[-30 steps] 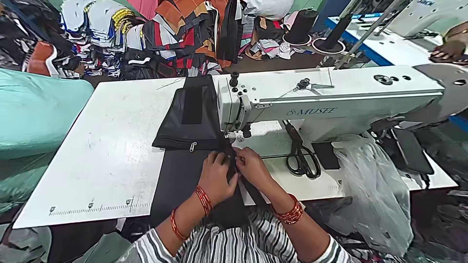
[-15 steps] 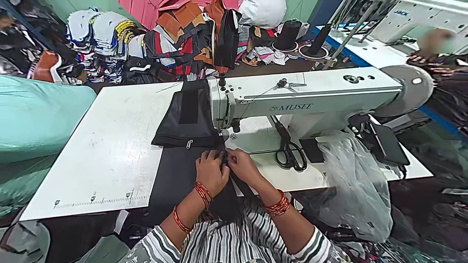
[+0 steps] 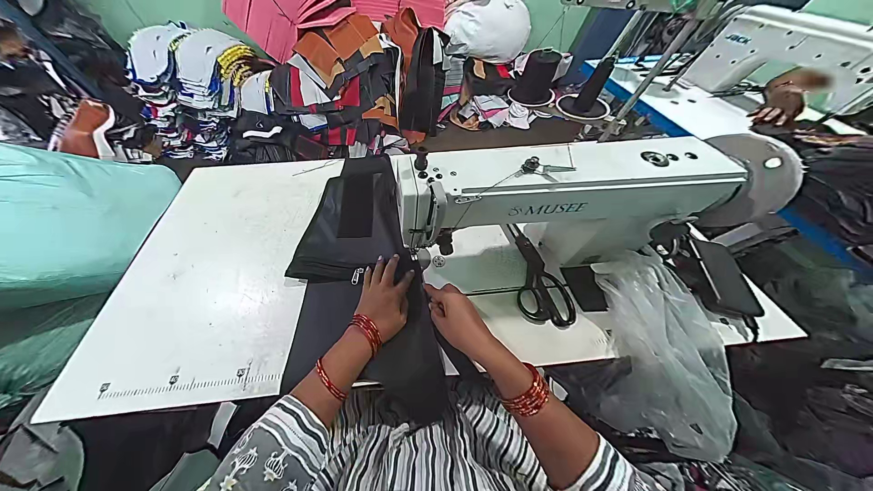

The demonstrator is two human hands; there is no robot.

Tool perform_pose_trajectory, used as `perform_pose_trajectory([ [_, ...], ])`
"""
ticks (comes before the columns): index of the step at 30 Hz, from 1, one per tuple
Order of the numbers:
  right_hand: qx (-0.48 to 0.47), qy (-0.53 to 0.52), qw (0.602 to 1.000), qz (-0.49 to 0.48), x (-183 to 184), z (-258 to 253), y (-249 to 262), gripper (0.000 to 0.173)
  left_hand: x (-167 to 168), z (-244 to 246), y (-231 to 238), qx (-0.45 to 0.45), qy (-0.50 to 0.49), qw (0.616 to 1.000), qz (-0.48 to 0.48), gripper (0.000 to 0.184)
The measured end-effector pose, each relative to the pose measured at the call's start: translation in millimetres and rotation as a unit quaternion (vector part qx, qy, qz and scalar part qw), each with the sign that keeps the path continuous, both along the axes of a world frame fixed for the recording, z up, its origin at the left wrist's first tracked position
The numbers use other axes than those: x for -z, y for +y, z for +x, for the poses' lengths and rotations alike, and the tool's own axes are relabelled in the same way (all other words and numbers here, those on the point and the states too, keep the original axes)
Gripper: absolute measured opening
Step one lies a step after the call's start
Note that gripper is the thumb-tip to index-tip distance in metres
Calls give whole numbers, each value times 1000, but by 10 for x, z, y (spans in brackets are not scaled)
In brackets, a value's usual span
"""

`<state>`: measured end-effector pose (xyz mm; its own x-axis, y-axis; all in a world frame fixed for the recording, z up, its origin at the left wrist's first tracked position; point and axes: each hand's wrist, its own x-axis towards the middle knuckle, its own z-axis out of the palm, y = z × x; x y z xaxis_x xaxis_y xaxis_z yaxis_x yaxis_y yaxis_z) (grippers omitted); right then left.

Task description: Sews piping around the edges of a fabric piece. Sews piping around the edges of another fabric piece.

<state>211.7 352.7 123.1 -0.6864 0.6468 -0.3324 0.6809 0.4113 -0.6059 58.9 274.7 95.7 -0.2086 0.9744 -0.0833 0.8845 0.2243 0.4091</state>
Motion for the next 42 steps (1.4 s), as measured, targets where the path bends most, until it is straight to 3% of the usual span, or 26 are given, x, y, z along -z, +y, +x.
perform_pose_trajectory([
  [20,-108,-177,977,58,-183,-181,-126,49,-2,5,-28,48,21,998,-41,56],
  [30,-89,-148,983,59,-134,-165,-121,48,58,-71,-67,81,7,997,-21,62],
  [35,-82,-124,987,62,-110,-207,-54,48,135,-153,-3,82,1,996,32,60],
  [42,-68,-106,990,66,-80,-296,36,48,57,-255,137,82,2,997,-10,60],
])
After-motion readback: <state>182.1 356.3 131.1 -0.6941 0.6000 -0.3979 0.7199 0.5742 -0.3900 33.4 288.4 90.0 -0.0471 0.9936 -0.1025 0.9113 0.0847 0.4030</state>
